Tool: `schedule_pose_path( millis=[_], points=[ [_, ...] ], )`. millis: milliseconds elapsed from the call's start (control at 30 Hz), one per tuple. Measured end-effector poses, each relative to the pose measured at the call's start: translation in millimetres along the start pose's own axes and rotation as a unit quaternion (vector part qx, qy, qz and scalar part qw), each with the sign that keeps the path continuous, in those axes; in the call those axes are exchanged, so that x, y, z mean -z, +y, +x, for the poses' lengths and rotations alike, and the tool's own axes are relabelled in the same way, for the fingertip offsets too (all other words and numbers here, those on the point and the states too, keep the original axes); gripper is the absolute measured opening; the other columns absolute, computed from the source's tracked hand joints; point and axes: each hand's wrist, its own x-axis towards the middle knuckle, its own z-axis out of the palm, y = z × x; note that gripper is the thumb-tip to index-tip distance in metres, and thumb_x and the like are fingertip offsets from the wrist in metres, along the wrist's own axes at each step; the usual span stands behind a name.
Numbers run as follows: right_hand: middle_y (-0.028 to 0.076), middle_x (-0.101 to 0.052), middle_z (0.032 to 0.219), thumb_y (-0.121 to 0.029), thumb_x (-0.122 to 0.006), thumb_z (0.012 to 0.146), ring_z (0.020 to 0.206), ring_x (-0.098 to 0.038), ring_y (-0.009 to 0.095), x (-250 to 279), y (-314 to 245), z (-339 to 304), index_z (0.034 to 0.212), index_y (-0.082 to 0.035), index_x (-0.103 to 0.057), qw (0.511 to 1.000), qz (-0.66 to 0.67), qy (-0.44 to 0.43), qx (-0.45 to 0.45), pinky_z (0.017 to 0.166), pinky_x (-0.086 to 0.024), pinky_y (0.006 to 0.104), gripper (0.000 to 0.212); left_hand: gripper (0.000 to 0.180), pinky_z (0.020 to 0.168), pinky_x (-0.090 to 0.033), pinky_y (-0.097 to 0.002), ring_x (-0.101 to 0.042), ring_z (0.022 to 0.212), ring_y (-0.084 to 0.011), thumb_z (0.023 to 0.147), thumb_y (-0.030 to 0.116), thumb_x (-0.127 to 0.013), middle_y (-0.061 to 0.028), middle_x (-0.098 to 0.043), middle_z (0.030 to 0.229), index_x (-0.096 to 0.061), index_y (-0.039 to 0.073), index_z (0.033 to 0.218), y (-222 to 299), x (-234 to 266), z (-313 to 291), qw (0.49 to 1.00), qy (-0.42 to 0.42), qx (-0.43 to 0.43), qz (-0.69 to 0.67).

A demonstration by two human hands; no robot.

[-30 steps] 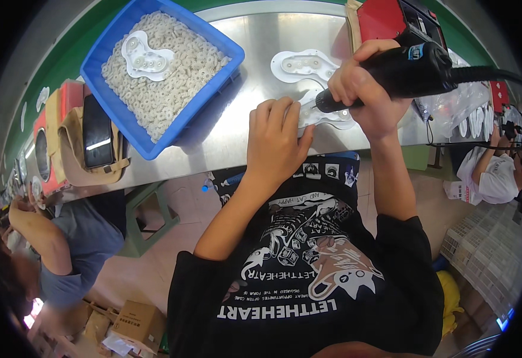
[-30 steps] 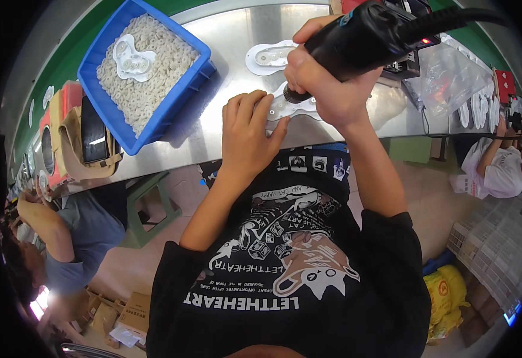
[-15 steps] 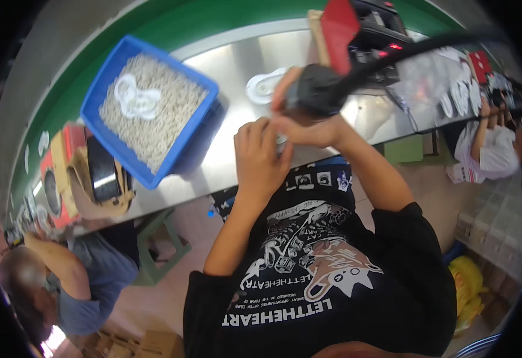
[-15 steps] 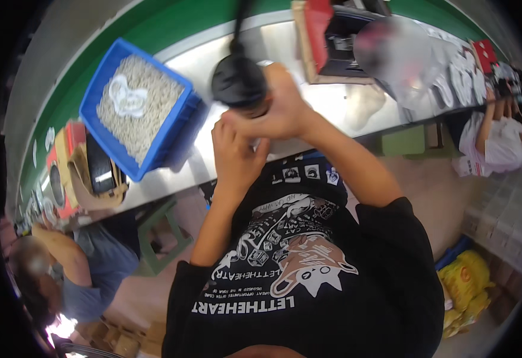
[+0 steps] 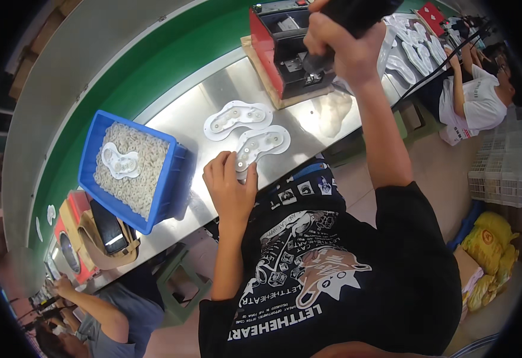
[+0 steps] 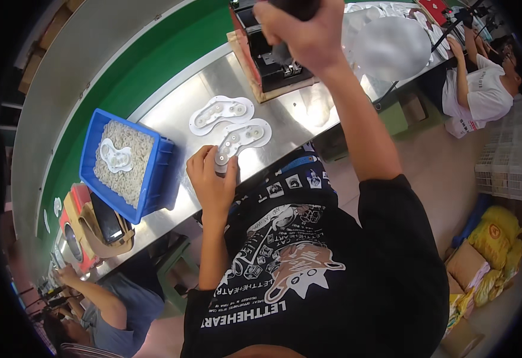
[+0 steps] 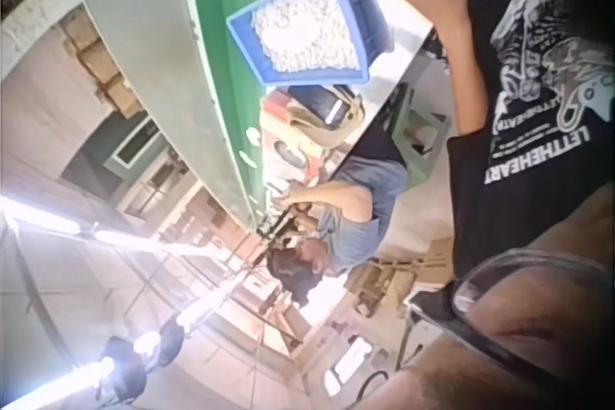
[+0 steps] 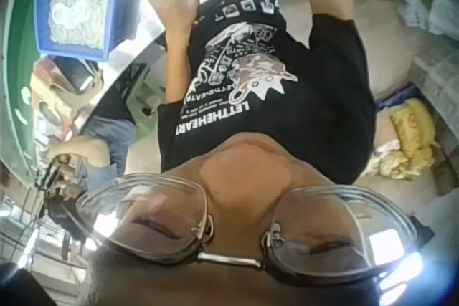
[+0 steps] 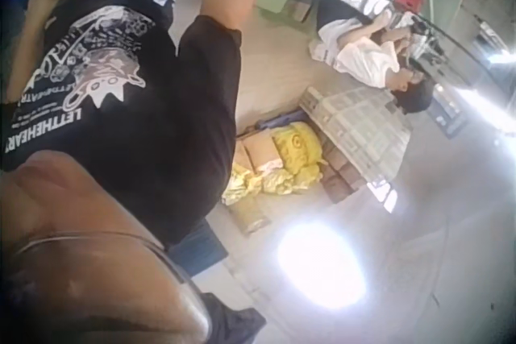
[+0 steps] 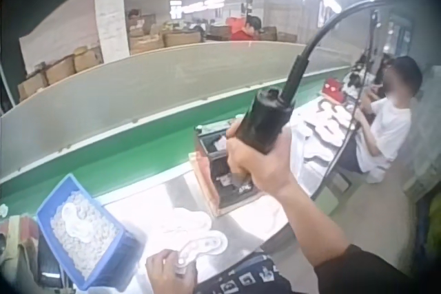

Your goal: Assembling electronic components using an electric screwdriver on a factory assembly line.

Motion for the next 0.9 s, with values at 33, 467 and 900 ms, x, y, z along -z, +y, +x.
schedule_pose_path(
  millis=[33,467,900],
  points=[
    [0.004,-0.06,0.065,0.0,-0.071,0.088,0.048,-0.054,0.01,9,3,9,0.093,0.0,-0.062,1.0,-0.005,-0.004,0.02,0.047,-0.042,0.0255,0.01,0.042,0.098,-0.044,-0.0459,-0.054,0.111,-0.0362,0.079,0.016,-0.081,-0.0154,-0.062,0.121,-0.067,-0.004,0.113,0,0,0,1.0,0.001,-0.001,0.008],
    [0.001,-0.06,0.062,0.002,-0.071,0.087,0.052,-0.057,0.008,50,59,17,0.083,-0.001,-0.066,0.981,-0.051,-0.141,0.12,0.051,-0.045,0.023,0.007,0.041,0.096,-0.045,-0.0469,-0.055,0.11,-0.0367,0.08,0.016,-0.08,-0.0169,-0.063,0.118,-0.068,-0.005,0.113,-1,-6,0,1.0,-0.011,0.008,0.024],
    [0.006,-0.051,0.071,0.005,-0.06,0.091,0.054,-0.047,0.013,-48,55,-92,0.119,0.0,-0.046,0.96,0.189,-0.198,-0.053,0.055,-0.045,0.0319,0.031,0.045,0.094,-0.044,-0.0452,-0.056,0.107,-0.0344,0.076,0.018,-0.083,-0.0131,-0.062,0.117,-0.066,-0.002,0.113,-10,-5,0,1.0,0.017,-0.001,0.017]
  ],
)
